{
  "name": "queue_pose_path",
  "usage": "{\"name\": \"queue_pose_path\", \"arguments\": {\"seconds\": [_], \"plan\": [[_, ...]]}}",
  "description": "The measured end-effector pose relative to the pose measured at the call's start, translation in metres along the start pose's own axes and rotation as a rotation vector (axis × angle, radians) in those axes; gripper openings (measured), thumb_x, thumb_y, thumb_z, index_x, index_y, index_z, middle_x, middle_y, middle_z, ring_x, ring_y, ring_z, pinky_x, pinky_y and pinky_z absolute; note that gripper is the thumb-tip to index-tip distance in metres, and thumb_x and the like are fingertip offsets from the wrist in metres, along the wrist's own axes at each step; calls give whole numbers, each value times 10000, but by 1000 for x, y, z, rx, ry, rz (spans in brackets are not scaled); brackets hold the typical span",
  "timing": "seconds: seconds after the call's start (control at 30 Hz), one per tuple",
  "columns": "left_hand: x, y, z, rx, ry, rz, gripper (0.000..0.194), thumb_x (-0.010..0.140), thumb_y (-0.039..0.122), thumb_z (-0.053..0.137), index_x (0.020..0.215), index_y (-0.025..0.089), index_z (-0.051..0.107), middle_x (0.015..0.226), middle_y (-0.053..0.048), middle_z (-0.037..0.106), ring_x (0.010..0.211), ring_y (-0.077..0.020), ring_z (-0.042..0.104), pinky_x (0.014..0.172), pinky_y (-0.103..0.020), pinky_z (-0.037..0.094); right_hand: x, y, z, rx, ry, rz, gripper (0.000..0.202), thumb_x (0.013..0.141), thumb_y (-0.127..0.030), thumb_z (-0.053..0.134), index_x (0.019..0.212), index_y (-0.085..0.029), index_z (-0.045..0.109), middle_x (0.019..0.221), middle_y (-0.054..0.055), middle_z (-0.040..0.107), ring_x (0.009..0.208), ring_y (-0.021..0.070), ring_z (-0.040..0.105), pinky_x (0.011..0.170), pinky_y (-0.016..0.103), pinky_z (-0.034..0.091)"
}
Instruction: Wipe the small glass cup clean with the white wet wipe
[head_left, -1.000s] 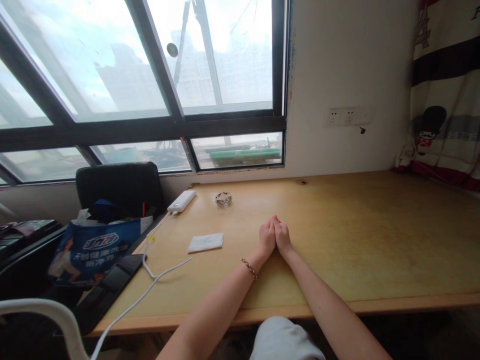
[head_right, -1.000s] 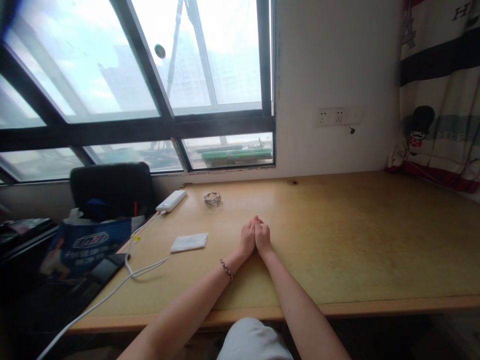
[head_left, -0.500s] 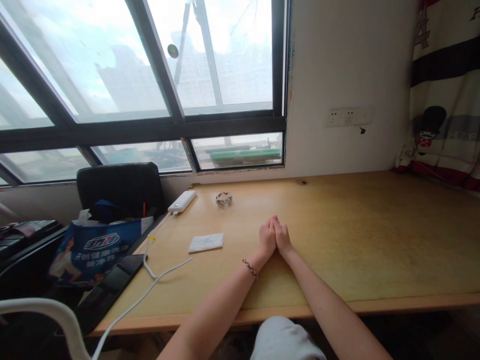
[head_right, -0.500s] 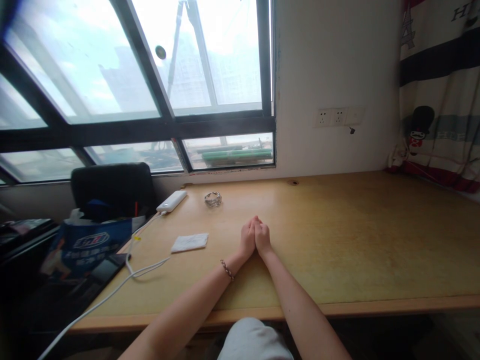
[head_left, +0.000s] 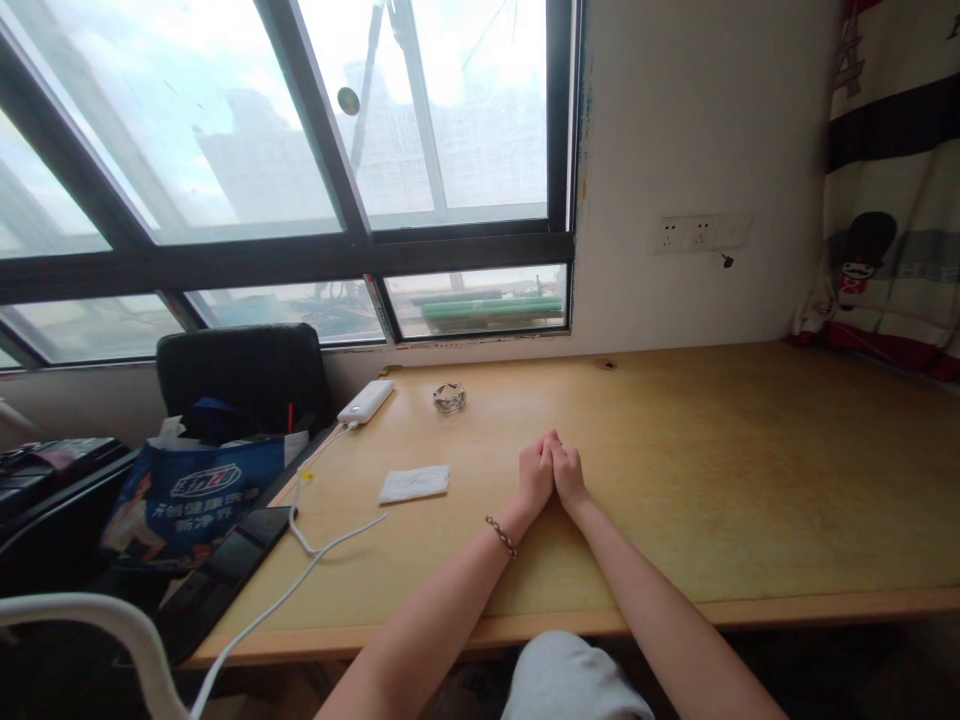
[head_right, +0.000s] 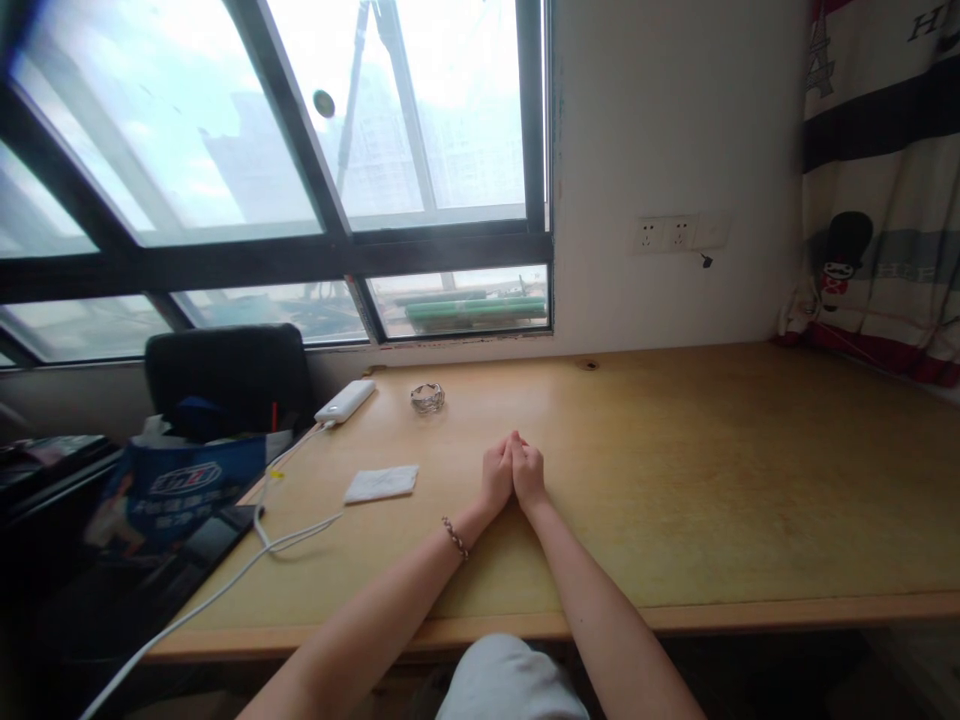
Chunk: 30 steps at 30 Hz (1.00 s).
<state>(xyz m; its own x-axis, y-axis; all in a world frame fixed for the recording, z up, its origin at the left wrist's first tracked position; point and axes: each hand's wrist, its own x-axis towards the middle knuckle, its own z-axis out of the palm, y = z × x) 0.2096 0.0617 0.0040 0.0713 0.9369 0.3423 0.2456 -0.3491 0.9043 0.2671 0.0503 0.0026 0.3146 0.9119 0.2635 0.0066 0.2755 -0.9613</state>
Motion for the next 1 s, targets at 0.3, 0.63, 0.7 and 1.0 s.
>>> {"name": "queue_pose_path", "arguments": {"seconds": [0.3, 0.63, 0.7, 1.0], "plan": [[-1, -1, 1, -33, -24, -5, 421, 800, 432, 344, 644, 126, 587, 596, -49, 593, 573, -137, 515, 524, -220, 364, 1, 2, -1, -17, 6, -7, 483, 747, -543, 377, 485, -149, 477, 480, 21, 506, 488, 118, 438, 460, 219, 337], [-1, -3, 3, -2, -13, 28, 441, 819, 432, 304, 613, 122, 540, 569, -37, 548, 528, -111, 458, 498, -211, 319, 0, 0, -1, -36, 20, -6, 518, 716, -606, 359, 464, -161, 441, 444, 9, 472, 457, 111, 412, 433, 221, 307], [0, -4, 3, 32, -13, 24, 442, 817, 428, 304, 576, 127, 520, 540, -29, 523, 507, -104, 433, 488, -211, 302, 0, 2, -1, -40, 24, -3, 508, 714, -601, 371, 460, -164, 425, 436, 2, 454, 451, 105, 396, 425, 218, 293], [4, -14, 7, -2, -52, 0, 431, 806, 430, 305, 541, 135, 473, 515, -8, 476, 502, -99, 406, 484, -210, 297, 1, 3, -1, -34, 20, 15, 508, 714, -591, 376, 441, -165, 423, 430, -5, 433, 446, 98, 383, 426, 215, 286]]}}
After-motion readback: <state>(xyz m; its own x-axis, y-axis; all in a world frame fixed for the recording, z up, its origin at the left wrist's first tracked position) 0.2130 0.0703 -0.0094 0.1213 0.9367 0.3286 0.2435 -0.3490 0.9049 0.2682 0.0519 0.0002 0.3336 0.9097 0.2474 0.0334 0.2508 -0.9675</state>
